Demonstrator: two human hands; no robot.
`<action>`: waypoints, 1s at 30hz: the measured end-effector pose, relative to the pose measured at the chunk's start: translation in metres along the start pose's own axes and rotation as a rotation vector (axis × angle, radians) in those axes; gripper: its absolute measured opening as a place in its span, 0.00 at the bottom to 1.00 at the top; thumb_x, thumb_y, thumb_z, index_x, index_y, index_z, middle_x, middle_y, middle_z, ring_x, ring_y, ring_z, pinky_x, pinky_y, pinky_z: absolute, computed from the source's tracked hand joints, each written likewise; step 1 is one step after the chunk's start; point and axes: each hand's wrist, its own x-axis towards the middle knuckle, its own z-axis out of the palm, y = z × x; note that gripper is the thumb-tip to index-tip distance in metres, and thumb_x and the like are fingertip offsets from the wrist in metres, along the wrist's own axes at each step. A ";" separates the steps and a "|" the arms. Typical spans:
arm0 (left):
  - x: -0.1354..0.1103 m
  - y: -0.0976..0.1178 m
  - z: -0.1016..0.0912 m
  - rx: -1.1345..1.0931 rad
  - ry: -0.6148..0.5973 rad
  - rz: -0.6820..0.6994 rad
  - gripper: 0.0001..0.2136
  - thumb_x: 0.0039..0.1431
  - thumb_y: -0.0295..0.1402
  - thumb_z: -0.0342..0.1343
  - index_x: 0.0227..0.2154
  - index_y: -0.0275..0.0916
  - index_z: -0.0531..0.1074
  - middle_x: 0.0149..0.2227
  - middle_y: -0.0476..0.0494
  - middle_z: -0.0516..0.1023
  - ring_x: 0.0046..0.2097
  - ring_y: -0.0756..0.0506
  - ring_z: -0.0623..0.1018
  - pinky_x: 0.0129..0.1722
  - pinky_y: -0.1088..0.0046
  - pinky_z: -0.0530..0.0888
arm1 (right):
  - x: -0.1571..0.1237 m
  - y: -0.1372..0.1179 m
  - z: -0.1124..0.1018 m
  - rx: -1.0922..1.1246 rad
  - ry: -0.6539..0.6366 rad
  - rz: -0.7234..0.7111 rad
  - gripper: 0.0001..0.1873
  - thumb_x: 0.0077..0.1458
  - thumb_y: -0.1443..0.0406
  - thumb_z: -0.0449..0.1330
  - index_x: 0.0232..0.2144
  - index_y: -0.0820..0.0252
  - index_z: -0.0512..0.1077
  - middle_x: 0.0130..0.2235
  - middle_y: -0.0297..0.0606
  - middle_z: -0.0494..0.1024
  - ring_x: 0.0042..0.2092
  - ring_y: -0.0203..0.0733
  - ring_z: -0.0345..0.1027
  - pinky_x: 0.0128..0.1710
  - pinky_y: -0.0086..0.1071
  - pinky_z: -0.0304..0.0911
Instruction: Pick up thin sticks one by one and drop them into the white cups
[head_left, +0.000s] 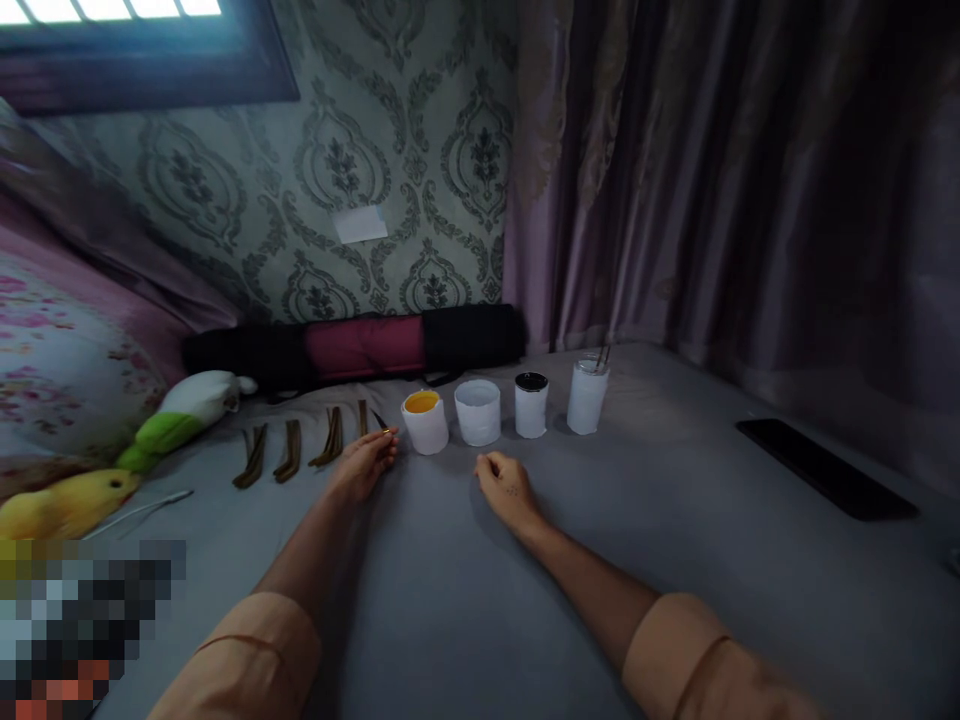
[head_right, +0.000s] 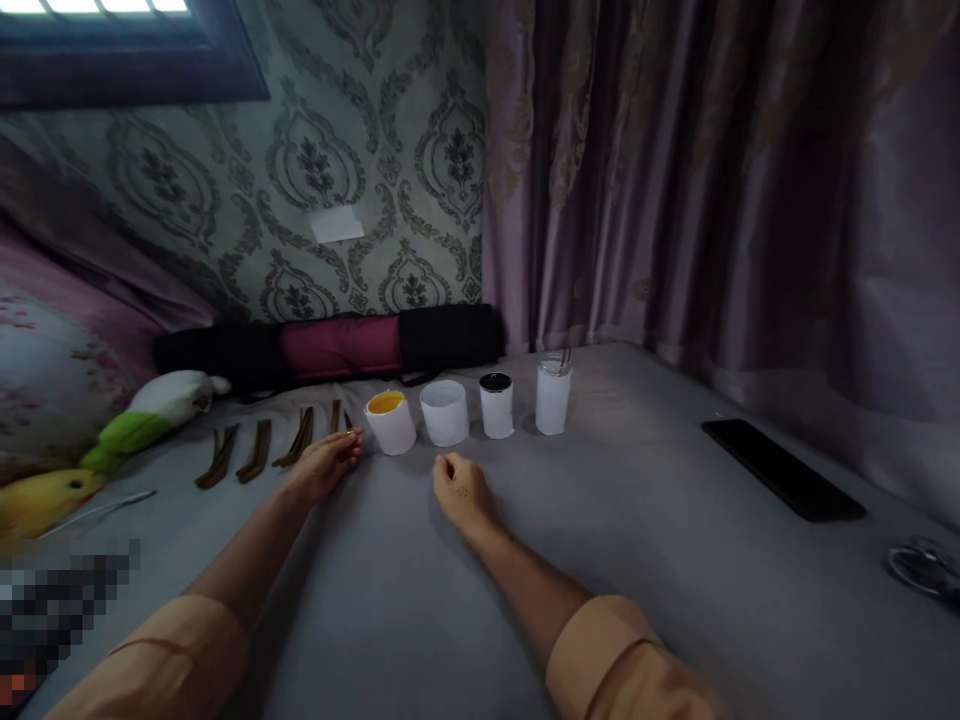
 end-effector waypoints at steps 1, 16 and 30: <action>-0.001 -0.001 0.001 -0.001 0.001 0.006 0.07 0.47 0.23 0.54 0.32 0.32 0.71 0.25 0.47 0.71 0.22 0.56 0.69 0.21 0.83 0.66 | 0.000 0.000 0.000 0.001 0.000 -0.004 0.19 0.53 0.59 0.45 0.21 0.62 0.68 0.19 0.33 0.68 0.22 0.31 0.58 0.22 0.24 0.46; -0.019 -0.015 0.010 0.019 0.046 0.147 0.12 0.44 0.30 0.58 0.34 0.32 0.71 0.30 0.43 0.75 0.25 0.54 0.71 0.22 0.81 0.67 | 0.000 0.000 0.001 0.003 0.004 0.002 0.19 0.53 0.59 0.45 0.20 0.62 0.68 0.18 0.33 0.66 0.22 0.31 0.57 0.22 0.24 0.47; -0.041 -0.026 0.016 0.118 0.069 0.252 0.19 0.41 0.38 0.58 0.38 0.33 0.71 0.34 0.41 0.76 0.26 0.51 0.72 0.22 0.78 0.66 | -0.001 -0.003 -0.002 0.015 -0.007 -0.005 0.19 0.53 0.60 0.45 0.20 0.62 0.68 0.18 0.33 0.67 0.22 0.32 0.58 0.22 0.24 0.48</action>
